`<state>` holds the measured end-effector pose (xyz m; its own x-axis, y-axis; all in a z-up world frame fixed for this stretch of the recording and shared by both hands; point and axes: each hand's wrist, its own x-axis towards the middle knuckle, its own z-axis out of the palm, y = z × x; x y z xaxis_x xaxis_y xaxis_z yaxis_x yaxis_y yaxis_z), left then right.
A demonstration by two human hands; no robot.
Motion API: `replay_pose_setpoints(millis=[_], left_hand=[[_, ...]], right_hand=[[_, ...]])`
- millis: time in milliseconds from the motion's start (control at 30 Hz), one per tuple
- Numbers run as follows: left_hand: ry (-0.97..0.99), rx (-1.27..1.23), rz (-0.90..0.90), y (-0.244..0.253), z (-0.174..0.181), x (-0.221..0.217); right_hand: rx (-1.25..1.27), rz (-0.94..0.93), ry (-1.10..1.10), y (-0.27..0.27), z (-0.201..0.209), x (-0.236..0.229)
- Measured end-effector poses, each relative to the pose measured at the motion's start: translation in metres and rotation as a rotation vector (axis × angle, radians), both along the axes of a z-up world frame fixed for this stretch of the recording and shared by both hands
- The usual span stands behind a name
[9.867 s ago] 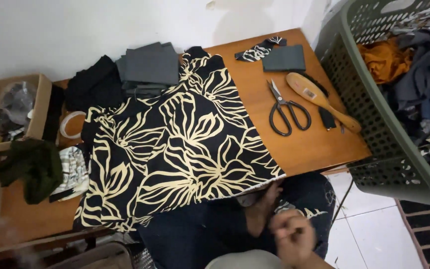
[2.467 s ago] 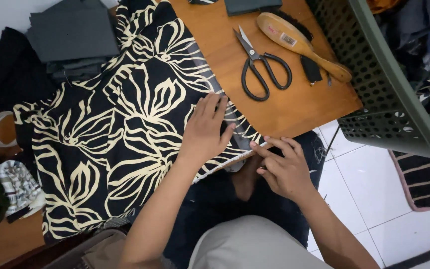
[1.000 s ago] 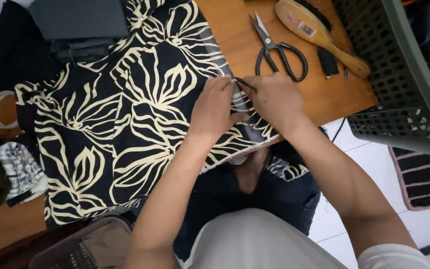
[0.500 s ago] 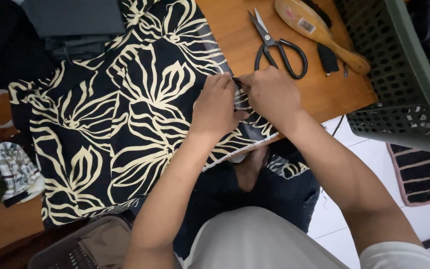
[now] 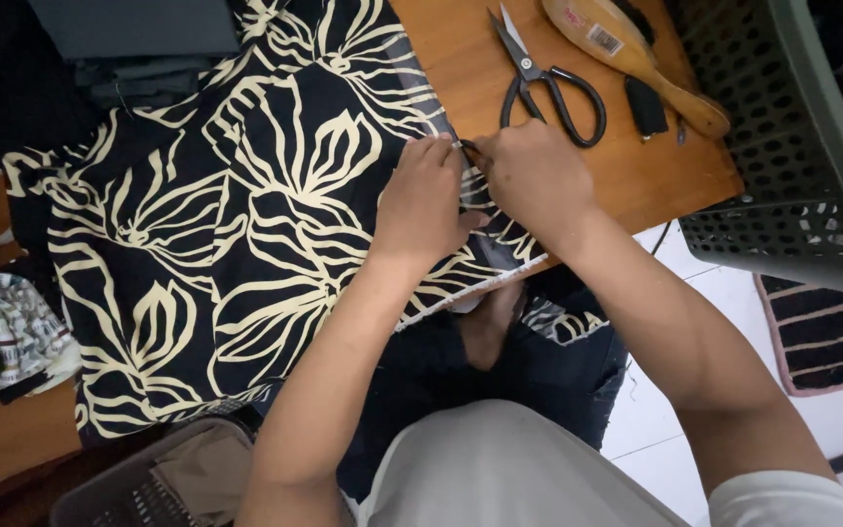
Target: The person unfolds a piece of black fabric with a yellow floral pattern on a wooden table. They smooth the fabric, pick up a pair of scissors, and cut along the edge of the fabric. The person then folds the fabric and continues cutting along the edge.
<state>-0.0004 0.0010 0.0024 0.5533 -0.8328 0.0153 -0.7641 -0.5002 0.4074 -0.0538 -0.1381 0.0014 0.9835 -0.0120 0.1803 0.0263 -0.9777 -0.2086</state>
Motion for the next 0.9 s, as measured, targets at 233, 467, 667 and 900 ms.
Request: replay_pose_setpoints(millis=[233,467,667,900], left_hand=[[0.008,0.004,0.013,-0.001,0.004,-0.002],[-0.021,0.007,-0.004,-0.001,0.0,0.0],[-0.007,0.008,-0.015,-0.003,-0.002,0.001],[-0.04,0.001,-0.007,-0.003,-0.001,-0.001]], right_hand=[[0.003,-0.052,0.019,0.007,0.009,0.0],[0.066,-0.009,0.053,0.004,0.016,-0.001],[0.104,-0.069,0.113,0.005,0.01,-0.002],[0.118,-0.102,0.104,0.01,0.016,-0.004]])
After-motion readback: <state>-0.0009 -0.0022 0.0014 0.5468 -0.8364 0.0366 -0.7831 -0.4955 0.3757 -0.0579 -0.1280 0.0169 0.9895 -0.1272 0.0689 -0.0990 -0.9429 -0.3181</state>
